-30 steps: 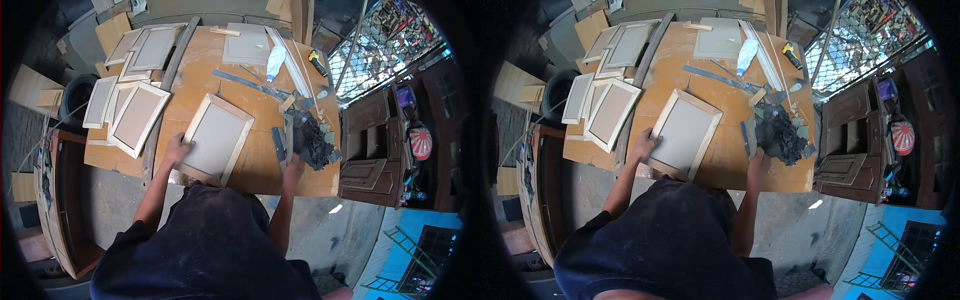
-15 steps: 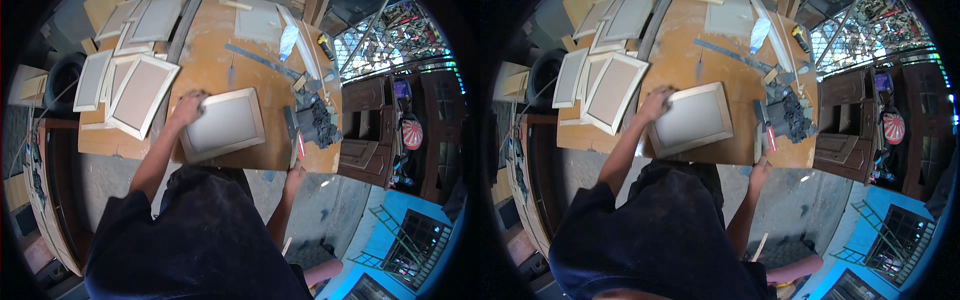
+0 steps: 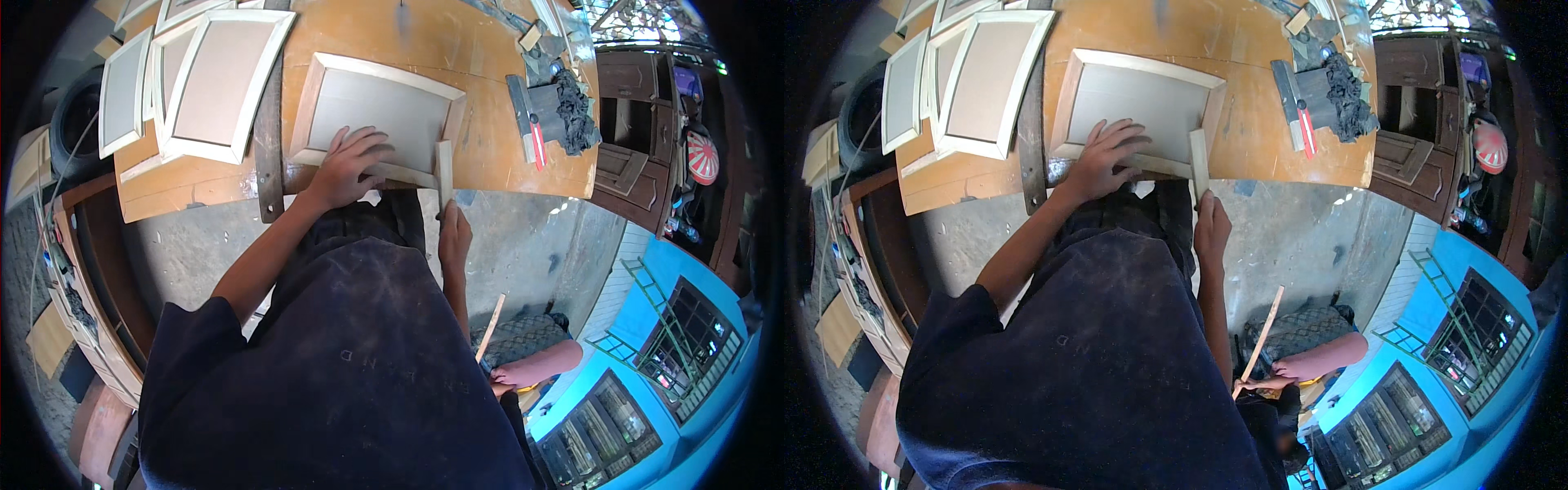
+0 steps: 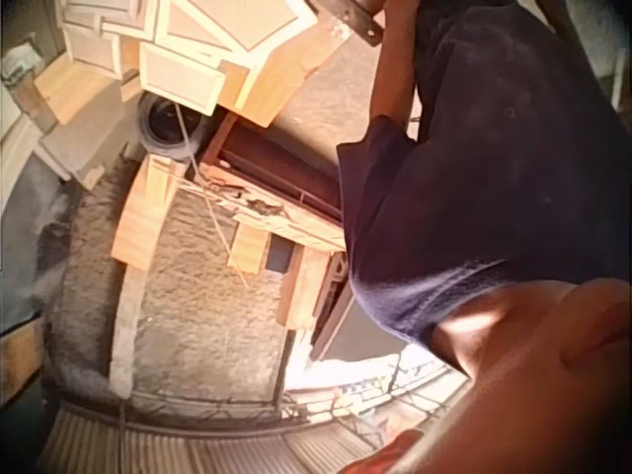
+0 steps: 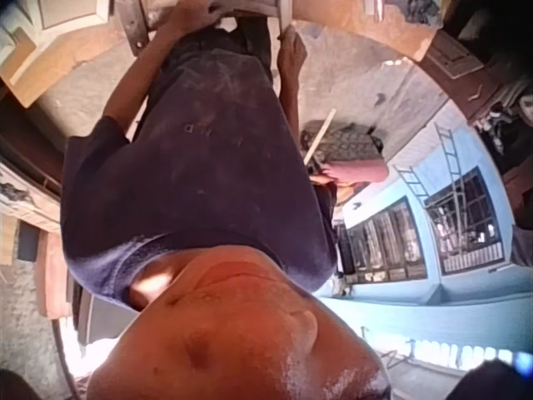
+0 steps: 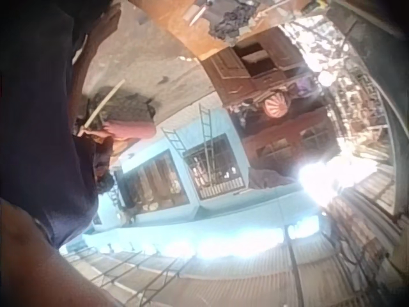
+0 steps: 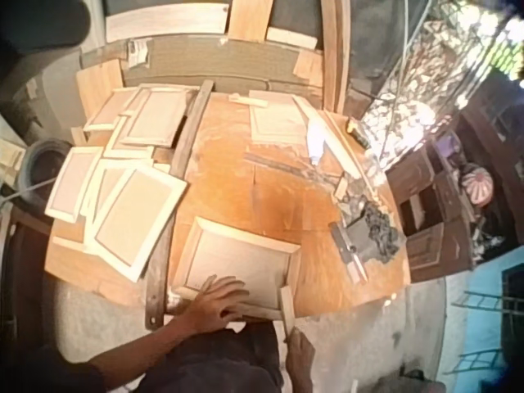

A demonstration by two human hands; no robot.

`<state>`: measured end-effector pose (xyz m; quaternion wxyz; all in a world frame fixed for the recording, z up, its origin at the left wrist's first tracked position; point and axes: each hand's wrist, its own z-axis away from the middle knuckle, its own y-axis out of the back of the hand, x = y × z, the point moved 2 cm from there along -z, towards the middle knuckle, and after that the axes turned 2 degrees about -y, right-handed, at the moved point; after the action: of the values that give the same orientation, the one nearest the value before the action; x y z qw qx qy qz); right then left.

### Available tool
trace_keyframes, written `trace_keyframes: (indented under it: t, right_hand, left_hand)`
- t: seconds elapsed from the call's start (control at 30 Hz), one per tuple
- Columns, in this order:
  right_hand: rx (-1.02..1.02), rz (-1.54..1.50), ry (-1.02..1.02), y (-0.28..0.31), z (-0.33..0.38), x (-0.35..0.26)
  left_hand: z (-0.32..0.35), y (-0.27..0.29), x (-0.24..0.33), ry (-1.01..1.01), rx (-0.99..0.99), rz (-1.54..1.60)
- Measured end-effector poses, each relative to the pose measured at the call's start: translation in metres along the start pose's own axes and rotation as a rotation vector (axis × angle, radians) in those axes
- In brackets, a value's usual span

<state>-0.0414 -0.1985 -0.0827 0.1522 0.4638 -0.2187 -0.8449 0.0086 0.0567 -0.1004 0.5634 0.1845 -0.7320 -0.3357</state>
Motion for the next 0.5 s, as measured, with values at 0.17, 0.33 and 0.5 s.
trace_keyframes:
  t: [0.17,0.33,0.5]
  right_hand:
    - [-0.017,0.027,0.012,-0.016,0.013,0.007]
    - [0.086,0.094,0.186,-0.018,0.018,-0.008]
    - [0.005,-0.475,0.121,-0.005,0.014,-0.031]
  left_hand:
    - [0.008,-0.022,-0.001,-0.150,0.084,0.006]
    - [-0.008,-0.044,0.008,-0.110,0.195,-0.013]
    - [-0.028,-0.059,0.023,-0.131,0.083,-0.028]
